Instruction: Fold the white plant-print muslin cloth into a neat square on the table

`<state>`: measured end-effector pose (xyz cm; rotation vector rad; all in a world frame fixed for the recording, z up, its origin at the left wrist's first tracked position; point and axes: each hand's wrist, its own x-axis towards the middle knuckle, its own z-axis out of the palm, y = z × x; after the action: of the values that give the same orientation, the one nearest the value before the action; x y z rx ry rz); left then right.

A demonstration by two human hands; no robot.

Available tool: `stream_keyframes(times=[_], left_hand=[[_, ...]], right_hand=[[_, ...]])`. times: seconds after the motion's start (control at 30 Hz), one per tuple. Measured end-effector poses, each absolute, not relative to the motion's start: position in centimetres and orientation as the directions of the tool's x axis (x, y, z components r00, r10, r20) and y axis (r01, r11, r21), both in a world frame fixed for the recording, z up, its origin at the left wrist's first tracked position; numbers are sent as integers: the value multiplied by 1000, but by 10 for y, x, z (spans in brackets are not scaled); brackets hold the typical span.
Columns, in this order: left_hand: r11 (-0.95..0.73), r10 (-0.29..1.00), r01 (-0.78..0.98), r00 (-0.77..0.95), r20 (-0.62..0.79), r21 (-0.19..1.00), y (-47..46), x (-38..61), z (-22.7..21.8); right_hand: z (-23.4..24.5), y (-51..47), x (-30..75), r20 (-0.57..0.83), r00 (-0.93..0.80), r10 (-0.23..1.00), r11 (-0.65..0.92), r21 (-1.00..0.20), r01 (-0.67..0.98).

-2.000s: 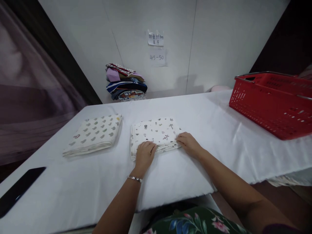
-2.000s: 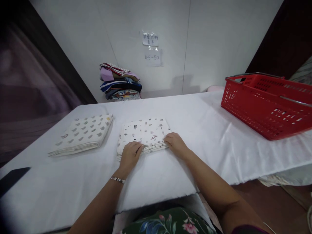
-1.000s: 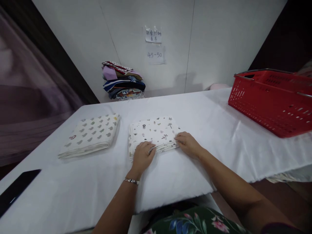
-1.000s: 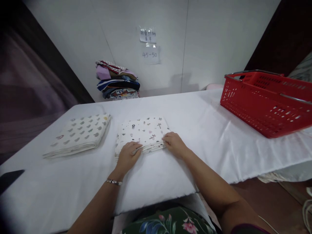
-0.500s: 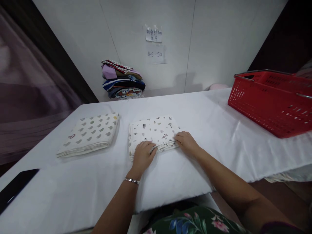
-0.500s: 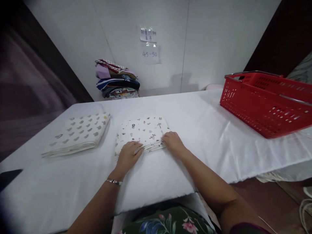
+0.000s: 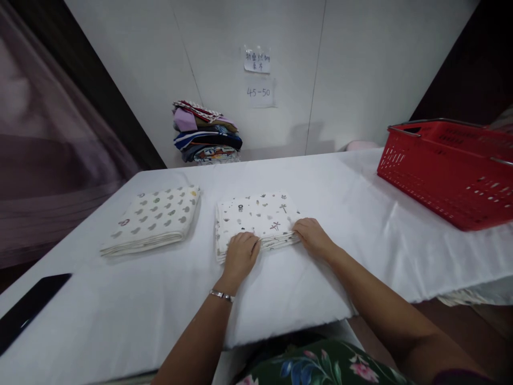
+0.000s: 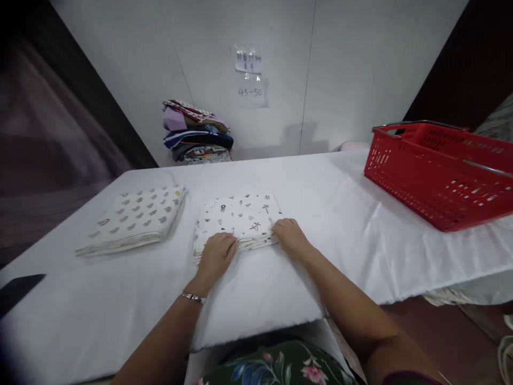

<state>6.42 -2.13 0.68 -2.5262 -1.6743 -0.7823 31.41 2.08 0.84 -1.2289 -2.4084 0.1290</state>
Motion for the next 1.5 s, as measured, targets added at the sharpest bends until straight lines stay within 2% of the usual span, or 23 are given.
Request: stream_keyframes(times=[0.23,0.4,0.63,1.0,1.17,1.37,1.5], left_hand=[[-429,869,862,313,383,269,-20,62,6],[-431,877,850,315,364,303,-20,60,6],[-446,873,819,311,375,360,-20,57,3],[-440,878,828,316,358,348,-19,57,4],[-447,877,821,323,356,355,-19,57,4],[-440,875,825,306,375,355,-24,52,5],[-408,888,843,277,367,351,-33,42,6]], right_hand=[[9,21,317,326,-546,772,630,-272,727],[11,22,324,331,-605,724,689,-355,632],[13,23,327,311,-586,748,660,-442,608],[2,27,327,427,-560,710,695,-295,656],[4,26,327,395,-576,715,695,-310,649],[4,21,326,419,-567,709,696,-288,658],[3,16,329,410,-563,718,691,-318,649]])
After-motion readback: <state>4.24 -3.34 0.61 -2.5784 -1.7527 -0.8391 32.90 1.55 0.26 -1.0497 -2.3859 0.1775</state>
